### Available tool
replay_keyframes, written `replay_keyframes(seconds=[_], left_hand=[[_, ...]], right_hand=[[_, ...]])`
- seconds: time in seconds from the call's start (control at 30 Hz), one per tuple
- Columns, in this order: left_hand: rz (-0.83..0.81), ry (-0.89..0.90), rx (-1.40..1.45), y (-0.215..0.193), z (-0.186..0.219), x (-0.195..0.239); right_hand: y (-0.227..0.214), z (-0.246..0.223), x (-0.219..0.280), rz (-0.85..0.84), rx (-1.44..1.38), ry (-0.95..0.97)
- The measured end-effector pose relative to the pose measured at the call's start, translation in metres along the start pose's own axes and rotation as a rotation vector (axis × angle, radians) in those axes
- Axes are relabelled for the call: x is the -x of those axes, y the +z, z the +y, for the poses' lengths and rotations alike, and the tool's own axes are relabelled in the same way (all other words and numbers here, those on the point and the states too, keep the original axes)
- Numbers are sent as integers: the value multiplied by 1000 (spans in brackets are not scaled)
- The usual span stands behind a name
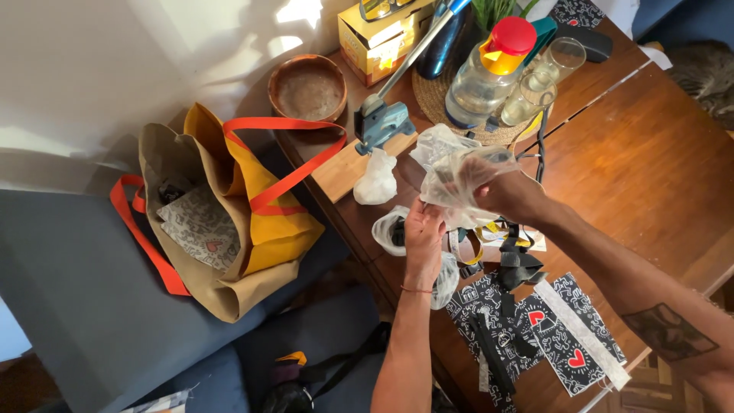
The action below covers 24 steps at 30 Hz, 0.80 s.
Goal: Cutting fabric and assembling plastic buckles onto straps on a workshop table
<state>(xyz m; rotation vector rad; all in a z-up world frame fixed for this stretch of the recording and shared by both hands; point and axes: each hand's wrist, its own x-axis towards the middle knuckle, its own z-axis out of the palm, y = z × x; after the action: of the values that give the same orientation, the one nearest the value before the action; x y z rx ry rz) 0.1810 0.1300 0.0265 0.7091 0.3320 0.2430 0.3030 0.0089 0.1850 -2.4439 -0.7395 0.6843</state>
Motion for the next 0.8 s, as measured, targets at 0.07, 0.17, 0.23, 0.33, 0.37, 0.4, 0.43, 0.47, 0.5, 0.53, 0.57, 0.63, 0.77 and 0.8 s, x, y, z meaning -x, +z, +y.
replay_keyframes(seconds=[0.07, 0.17, 0.23, 0.33, 0.37, 0.4, 0.43, 0.47, 0.5, 0.53, 0.57, 0.63, 0.77, 0.8], left_hand=[[27, 8, -27, 10, 9, 6], [100, 20, -49, 10, 12, 9], [135, 4, -49, 10, 18, 12], [98, -33, -21, 10, 31, 16], [90, -34, -36, 6, 29, 14], [81, -36, -50, 2, 27, 12], [84, -36, -50, 2, 29, 10], [74, -39, -59, 1, 31, 7], [63, -41, -68, 1, 33, 4], [64, -41, -69, -6, 29, -1], [63, -63, -96, -14, 25, -7], [63, -88, -125, -25, 24, -18], [131, -134, -230, -44, 29, -50], [163, -133, -287, -49, 28, -59]], right_hand=[[8, -15, 1, 6, 75, 2], [14, -7, -3, -14, 195, -45], [19, 15, -7, -33, 232, -74], [30, 45, -12, -10, 390, -221], [31, 48, -14, 4, 456, -249], [33, 52, -16, 17, 521, -278], [36, 56, -21, 15, 521, -279], [40, 61, -25, 11, 486, -294], [43, 66, -31, 8, 451, -308], [41, 58, -33, 8, 450, -309], [39, 49, -35, -14, 335, -248], [34, 29, -40, -37, 218, -184], [54, 33, -70, 17, 65, -150], [66, 46, -82, 33, 86, -154]])
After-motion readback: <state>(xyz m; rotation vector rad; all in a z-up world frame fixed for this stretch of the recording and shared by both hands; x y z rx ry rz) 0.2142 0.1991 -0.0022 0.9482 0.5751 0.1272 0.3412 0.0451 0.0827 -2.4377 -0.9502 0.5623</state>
